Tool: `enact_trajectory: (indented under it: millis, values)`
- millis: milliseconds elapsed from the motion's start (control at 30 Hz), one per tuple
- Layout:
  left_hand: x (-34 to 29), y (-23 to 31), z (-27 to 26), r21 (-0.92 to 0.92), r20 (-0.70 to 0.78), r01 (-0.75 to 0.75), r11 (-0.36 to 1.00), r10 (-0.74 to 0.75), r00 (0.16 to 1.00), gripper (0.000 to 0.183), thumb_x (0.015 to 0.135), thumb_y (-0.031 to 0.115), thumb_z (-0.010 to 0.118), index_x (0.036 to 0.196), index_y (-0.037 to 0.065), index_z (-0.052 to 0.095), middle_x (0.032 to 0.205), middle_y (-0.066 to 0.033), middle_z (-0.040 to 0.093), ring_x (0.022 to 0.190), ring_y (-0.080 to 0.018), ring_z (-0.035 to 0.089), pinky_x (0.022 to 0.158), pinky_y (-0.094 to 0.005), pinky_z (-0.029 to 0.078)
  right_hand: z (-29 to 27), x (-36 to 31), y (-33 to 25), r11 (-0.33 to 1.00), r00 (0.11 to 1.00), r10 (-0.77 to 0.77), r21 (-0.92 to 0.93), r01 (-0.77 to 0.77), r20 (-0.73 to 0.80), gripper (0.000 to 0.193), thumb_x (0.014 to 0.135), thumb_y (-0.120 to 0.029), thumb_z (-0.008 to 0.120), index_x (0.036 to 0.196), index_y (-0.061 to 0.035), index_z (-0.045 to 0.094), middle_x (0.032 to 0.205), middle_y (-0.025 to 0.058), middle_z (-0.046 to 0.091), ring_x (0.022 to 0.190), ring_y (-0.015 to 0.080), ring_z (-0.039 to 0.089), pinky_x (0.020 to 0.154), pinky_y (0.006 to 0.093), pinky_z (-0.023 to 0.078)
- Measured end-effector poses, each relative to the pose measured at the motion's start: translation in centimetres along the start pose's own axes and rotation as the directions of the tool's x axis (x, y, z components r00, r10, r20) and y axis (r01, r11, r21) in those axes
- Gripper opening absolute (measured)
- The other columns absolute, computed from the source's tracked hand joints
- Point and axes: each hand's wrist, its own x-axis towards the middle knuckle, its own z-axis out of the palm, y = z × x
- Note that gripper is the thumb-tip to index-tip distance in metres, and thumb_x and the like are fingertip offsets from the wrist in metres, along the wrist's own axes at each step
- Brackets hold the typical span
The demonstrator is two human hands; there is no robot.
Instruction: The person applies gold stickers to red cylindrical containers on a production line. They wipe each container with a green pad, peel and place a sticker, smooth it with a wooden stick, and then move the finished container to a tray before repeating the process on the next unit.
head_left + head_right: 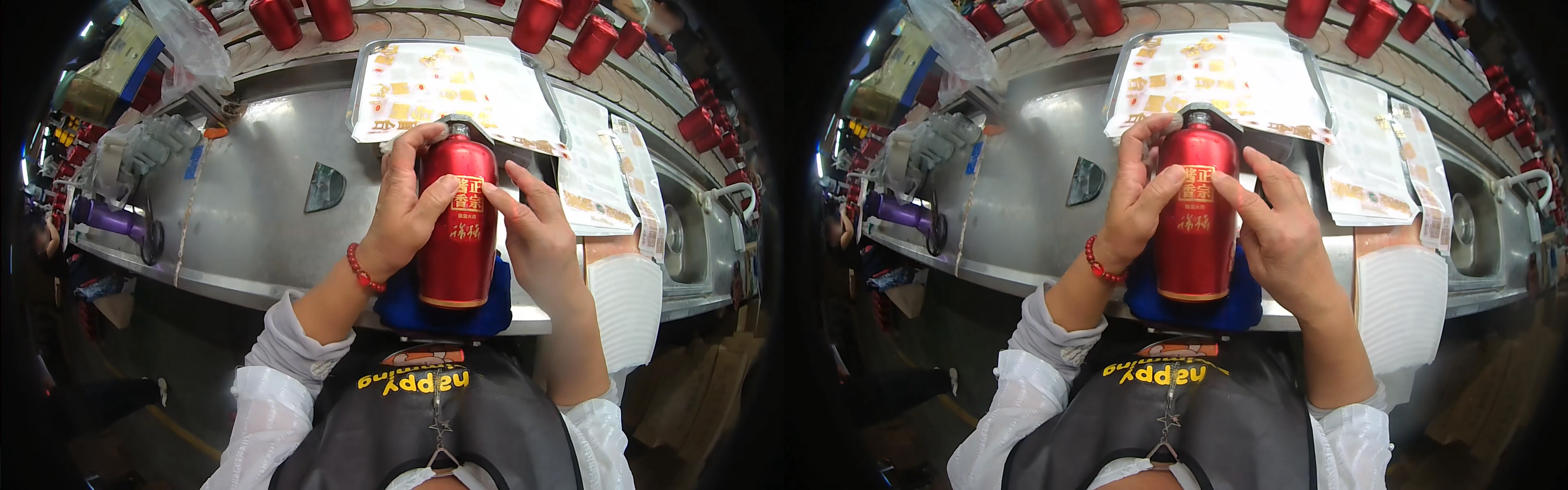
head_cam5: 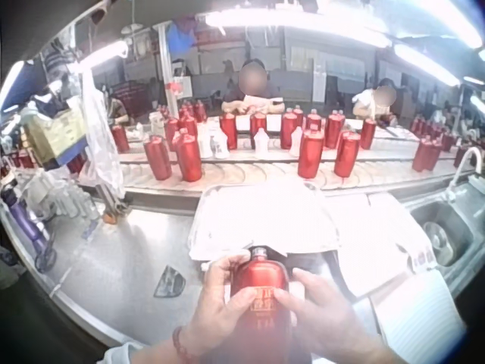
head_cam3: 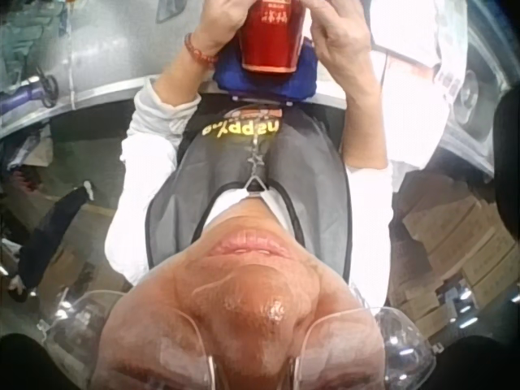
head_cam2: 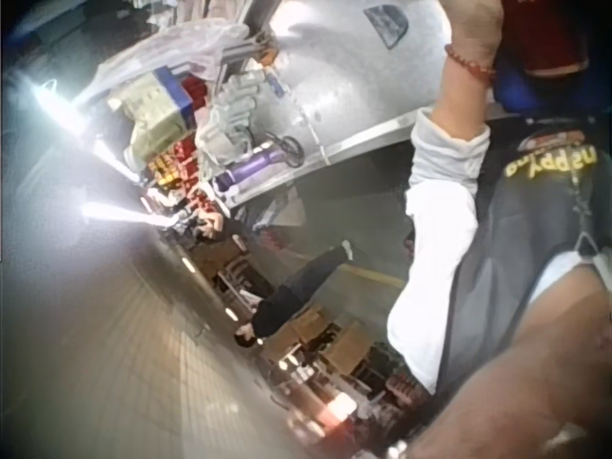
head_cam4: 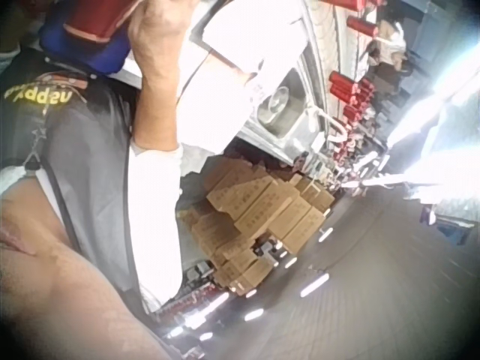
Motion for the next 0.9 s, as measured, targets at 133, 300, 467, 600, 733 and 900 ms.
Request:
enact_trajectory:
  millis: [133,300,467,600,733,900]
  values:
    - [1.7,2.8,-1.3,0.51,0.393,-0.512,0.691,0.343,0.853,0.039,0.102,0.036,0.058,0.137,0.02,0.064,0.107,-0.0058,0.072,0.124,-0.0289,0.048,0.122,-0.0462,0.017,-1.0,-0.1,0.4,0.992,0.989,0.109,0.066,-0.103,-0.098,0.054,0.086,0.013,0.058,0.139,-0.0009,0.055,0.132,0.0255,0.06,0.122,0.0398,0.061,0.101,0.0432,0.05]
    - [0.3,3.3,-1.8,0.561,0.53,-0.611,0.558,0.324,0.783,0.047,0.103,0.053,0.046,0.133,0.024,0.068,0.089,0.0011,0.073,0.122,-0.0223,0.05,0.126,-0.0522,0.007,-2.6,0.5,-0.3,0.924,0.937,0.341,0.213,-0.318,-0.08,0.033,0.088,0.003,0.066,0.12,0.0003,0.06,0.109,0.0203,0.07,0.097,0.0344,0.07,0.081,0.0398,0.055]
    - [-4.7,4.5,-1.8,0.536,0.475,-0.534,0.654,0.289,0.831,0.048,0.101,0.054,0.051,0.13,0.02,0.07,0.098,-0.0011,0.073,0.128,-0.0246,0.048,0.125,-0.0525,0.008,-1.8,4.7,-0.4,0.984,0.974,-0.167,-0.084,0.156,-0.15,0.019,0.085,-0.009,0.075,0.098,-0.0061,0.062,0.087,0.0104,0.066,0.081,0.0319,0.065,0.07,0.0396,0.051]
    - [-9.8,2.9,-2.0,0.649,0.194,-0.319,0.691,0.256,0.947,0.081,0.088,0.054,0.071,0.149,0.005,0.047,0.136,-0.0129,0.058,0.132,-0.0364,0.042,0.121,-0.0599,0.014,-2.9,5.6,-2.4,0.902,0.887,-0.425,-0.003,0.433,0.18,0.012,0.085,-0.013,0.072,0.092,-0.011,0.064,0.08,0.0054,0.057,0.078,0.0271,0.061,0.069,0.0387,0.048]
    - [-10.5,3.0,-1.5,0.783,0.158,-0.154,0.602,0.046,0.986,0.093,0.084,0.052,0.075,0.151,-0.002,0.04,0.136,-0.016,0.058,0.132,-0.0391,0.042,0.116,-0.0654,0.017,-1.7,7.7,-0.7,0.858,0.939,-0.115,0.509,-0.072,0.325,0.005,0.087,-0.01,0.069,0.088,-0.0069,0.065,0.079,0.0092,0.064,0.068,0.0305,0.066,0.061,0.0383,0.052]
    - [-10.5,3.4,-1.8,0.819,0.166,-0.191,0.541,0.095,0.981,0.093,0.084,0.054,0.075,0.151,-0.002,0.042,0.135,-0.0163,0.058,0.132,-0.0395,0.042,0.115,-0.0681,0.018,-2.1,5.5,-2.8,0.869,0.823,-0.493,0.185,0.458,0.282,0.018,0.074,-0.014,0.076,0.09,-0.0139,0.068,0.085,0.0041,0.057,0.08,0.0212,0.063,0.069,0.0365,0.047]
